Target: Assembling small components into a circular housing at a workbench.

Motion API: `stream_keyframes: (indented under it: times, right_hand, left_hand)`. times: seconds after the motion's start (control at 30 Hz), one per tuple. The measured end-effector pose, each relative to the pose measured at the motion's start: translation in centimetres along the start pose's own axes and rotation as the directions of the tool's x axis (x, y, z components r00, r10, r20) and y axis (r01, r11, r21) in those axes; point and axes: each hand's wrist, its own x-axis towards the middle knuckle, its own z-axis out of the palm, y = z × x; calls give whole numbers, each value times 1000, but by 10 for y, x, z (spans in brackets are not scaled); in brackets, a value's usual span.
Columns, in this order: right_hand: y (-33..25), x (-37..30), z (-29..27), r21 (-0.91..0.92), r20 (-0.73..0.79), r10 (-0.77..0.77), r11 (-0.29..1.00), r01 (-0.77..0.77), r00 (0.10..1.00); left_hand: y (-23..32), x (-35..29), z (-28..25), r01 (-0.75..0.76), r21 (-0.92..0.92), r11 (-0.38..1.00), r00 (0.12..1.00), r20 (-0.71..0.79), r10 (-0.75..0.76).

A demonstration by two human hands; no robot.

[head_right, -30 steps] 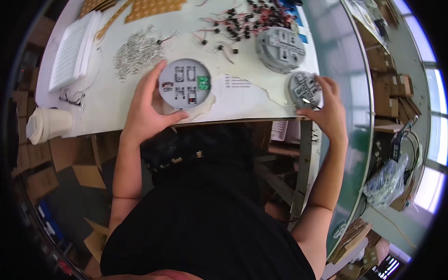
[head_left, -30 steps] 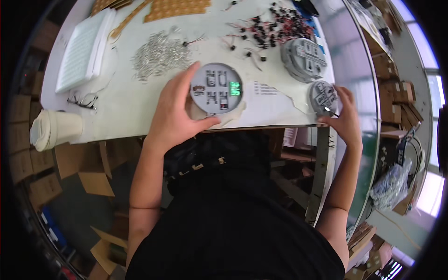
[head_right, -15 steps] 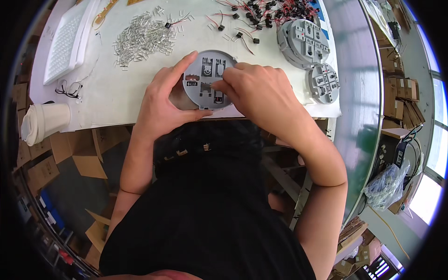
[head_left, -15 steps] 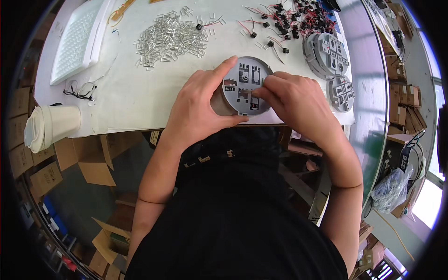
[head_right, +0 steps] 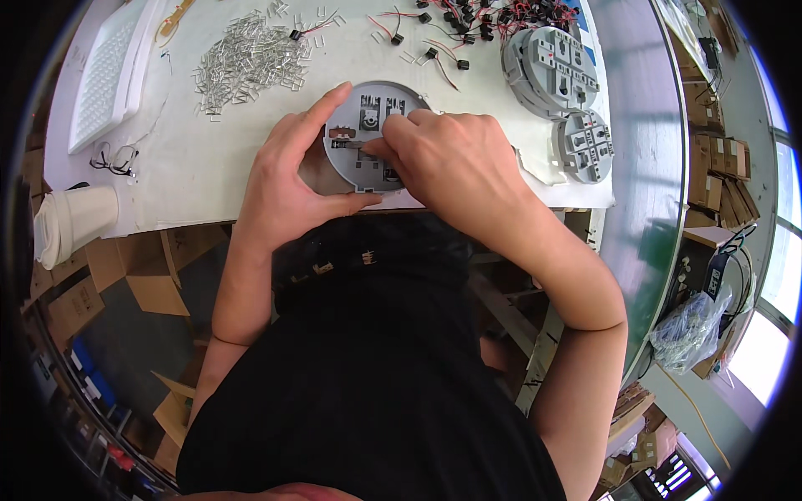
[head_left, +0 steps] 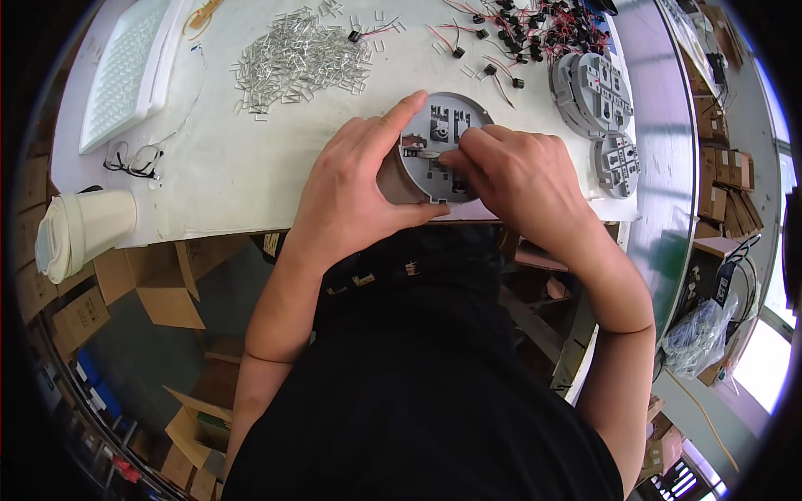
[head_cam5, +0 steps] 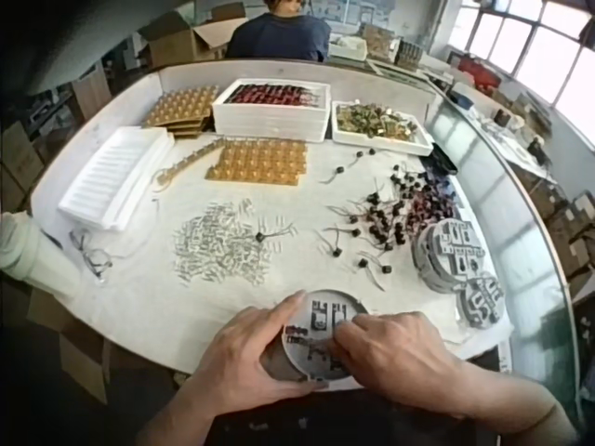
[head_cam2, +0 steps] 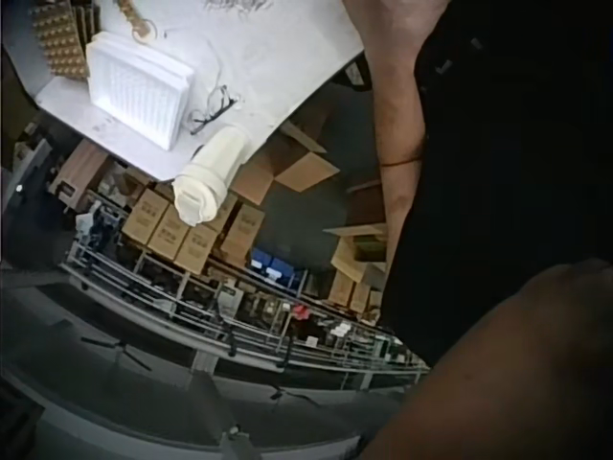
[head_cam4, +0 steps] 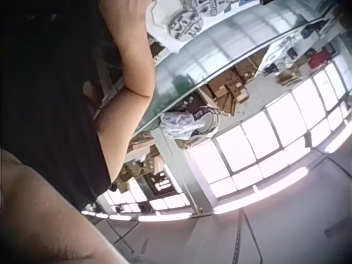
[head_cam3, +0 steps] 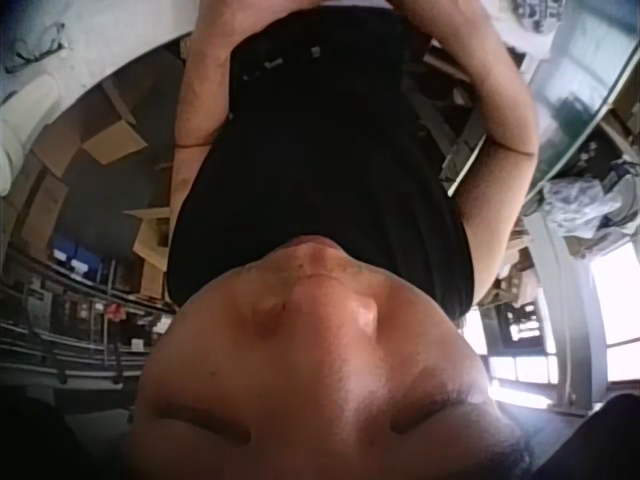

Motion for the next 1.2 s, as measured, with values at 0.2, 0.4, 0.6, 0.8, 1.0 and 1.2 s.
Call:
stream_keyframes:
  times: [0.2, 0.4, 0.6, 0.8, 1.0, 1.2]
  right_hand:
    - [4, -9, 8, -14, -68, -11, 1000, 10, 998]
    - [3, -8, 9, -22, -89, -30, 999, 28, 996]
    - [-15, -6, 0, -161, -43, -74, 985, 66, 996]
    - [-16, 4, -19, -236, 86, -109, 963, 126, 990]
    - [-25, 7, -16, -266, 90, -112, 955, 132, 990]
    - [-27, 9, -16, -299, 121, -125, 941, 156, 985]
  left_hand:
    - [4, 1, 6, 27, -15, 1000, 1000, 10, -27]
    - [5, 2, 9, 23, -25, 999, 1000, 1, -23]
    - [10, -1, 8, 7, 4, 1000, 1000, -5, -7]
    - [6, -11, 6, 44, -26, 999, 999, -8, -44]
    - [4, -12, 2, 53, -1, 999, 999, 6, -53]
    - [-1, -15, 3, 60, 4, 998, 998, 9, -61]
